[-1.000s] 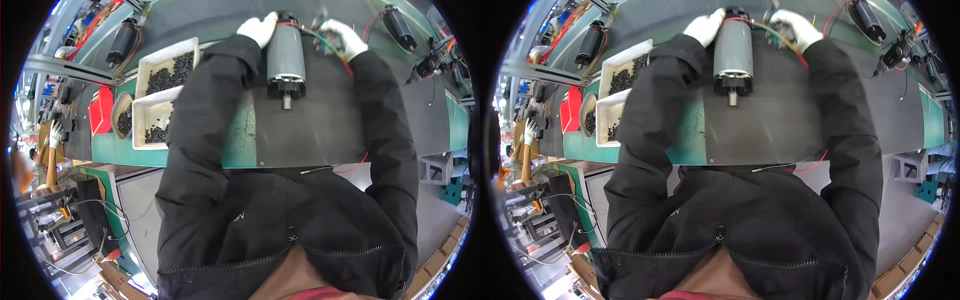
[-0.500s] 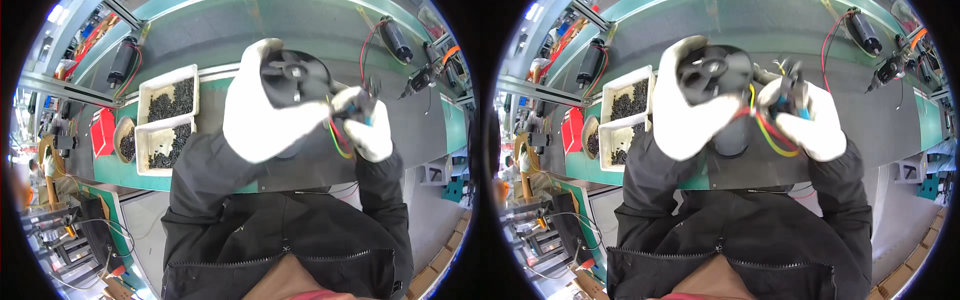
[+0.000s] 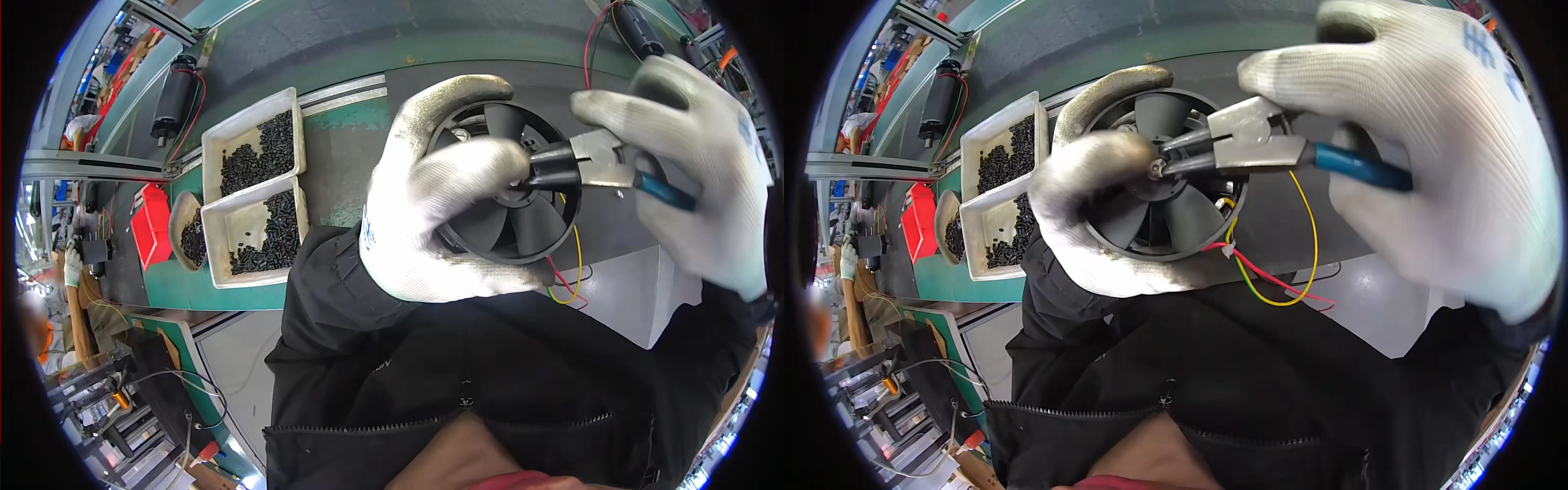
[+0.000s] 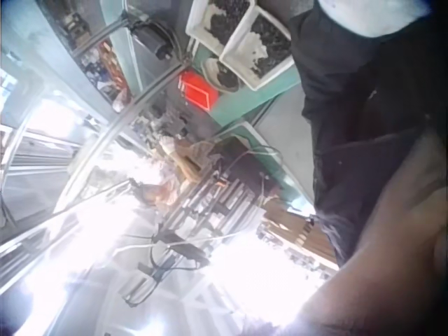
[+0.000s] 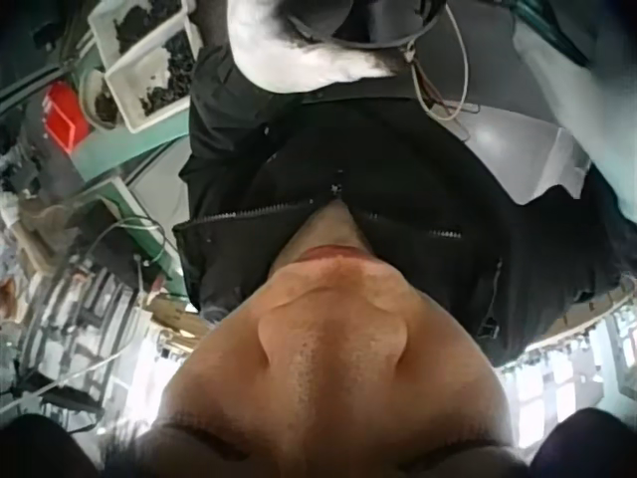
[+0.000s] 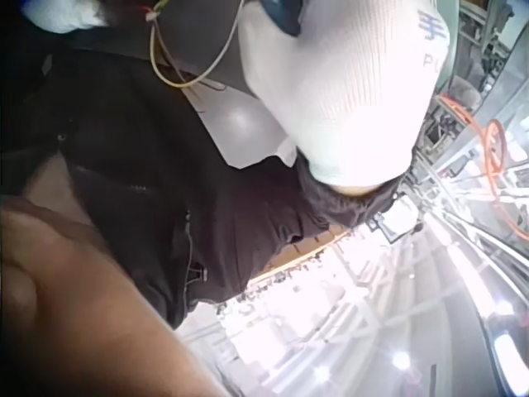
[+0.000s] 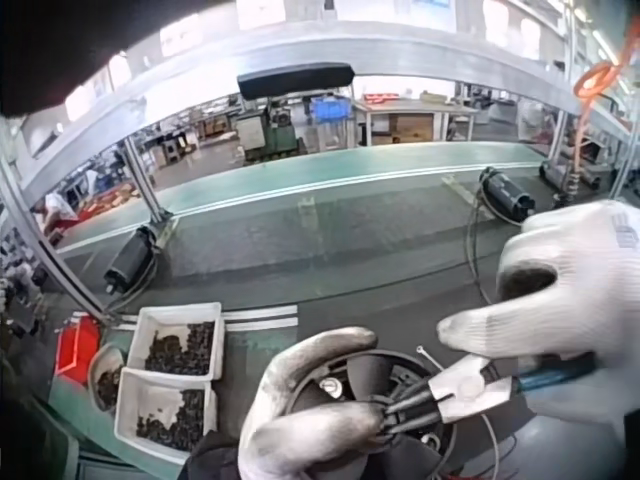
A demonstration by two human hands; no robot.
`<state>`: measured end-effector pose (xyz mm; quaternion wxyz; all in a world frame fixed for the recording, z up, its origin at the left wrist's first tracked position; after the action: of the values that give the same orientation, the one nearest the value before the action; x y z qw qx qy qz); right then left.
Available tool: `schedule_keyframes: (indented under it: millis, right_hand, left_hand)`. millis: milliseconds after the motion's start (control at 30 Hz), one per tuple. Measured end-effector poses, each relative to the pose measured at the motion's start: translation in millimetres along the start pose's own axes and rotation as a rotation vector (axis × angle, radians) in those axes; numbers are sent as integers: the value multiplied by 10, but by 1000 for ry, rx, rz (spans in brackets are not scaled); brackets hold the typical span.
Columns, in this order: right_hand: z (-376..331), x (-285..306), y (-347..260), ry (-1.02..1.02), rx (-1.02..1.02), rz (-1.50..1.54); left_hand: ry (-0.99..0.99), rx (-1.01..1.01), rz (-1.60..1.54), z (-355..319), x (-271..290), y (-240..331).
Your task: Assembling a fan and a motor unit using pliers and a power screwdriver on a production line.
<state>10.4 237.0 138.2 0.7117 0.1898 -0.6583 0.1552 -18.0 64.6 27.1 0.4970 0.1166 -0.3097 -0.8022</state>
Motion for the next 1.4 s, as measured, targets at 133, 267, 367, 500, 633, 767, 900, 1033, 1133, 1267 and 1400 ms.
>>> schedule_keyframes:
  millis: [133,267,367,500,633,767,900,1033,1133,1267,1400]
  right_hand:
    - [-60,-46,33,92,-5,-36]
    - [59,52,66,73,292,-139]
    - [47,-464,290,289,341,176]
    - [-252,-991,678,493,-196,418]
    - [-747,-1547,1464,535,-622,10]
    - [-1531,-2652,2240,227,-944,-253]
    - [-1613,-2740,2208,310,-905,-52]
    - [-1613,-2746,2176,330,-898,-102]
    - [-1658,-2783,2235,310,-896,-111]
    - [-1662,-2789,2237,319,-911,-96]
    - [-1667,-2812,2262,311,-904,-97]
  left_hand:
    - [-26,-40,132,-3,-58,26]
    - [-44,-81,161,25,-44,112]
    - [-147,-12,124,37,18,145]
    - [-35,-15,42,-66,25,138]
    - [44,-77,-229,-103,-1,36]
    - [197,674,-843,-70,33,-14]
    - [368,964,-974,-35,0,108]
    - [149,1036,-708,43,85,66]
    - [132,997,-682,74,87,52]
    - [108,1060,-670,133,80,67]
    - [116,1044,-665,139,78,35]
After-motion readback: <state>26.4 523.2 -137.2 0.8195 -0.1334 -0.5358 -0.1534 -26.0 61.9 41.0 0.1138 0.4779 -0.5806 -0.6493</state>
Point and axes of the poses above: each hand's wrist, its own z-axis towards the middle knuckle, its own x-axis out of the back of the hand, y = z × x, the point moved 4 cm from there along z, towards the middle knuckle, and after that the axes turned 8 degrees about -z, right-handed, at the moved point
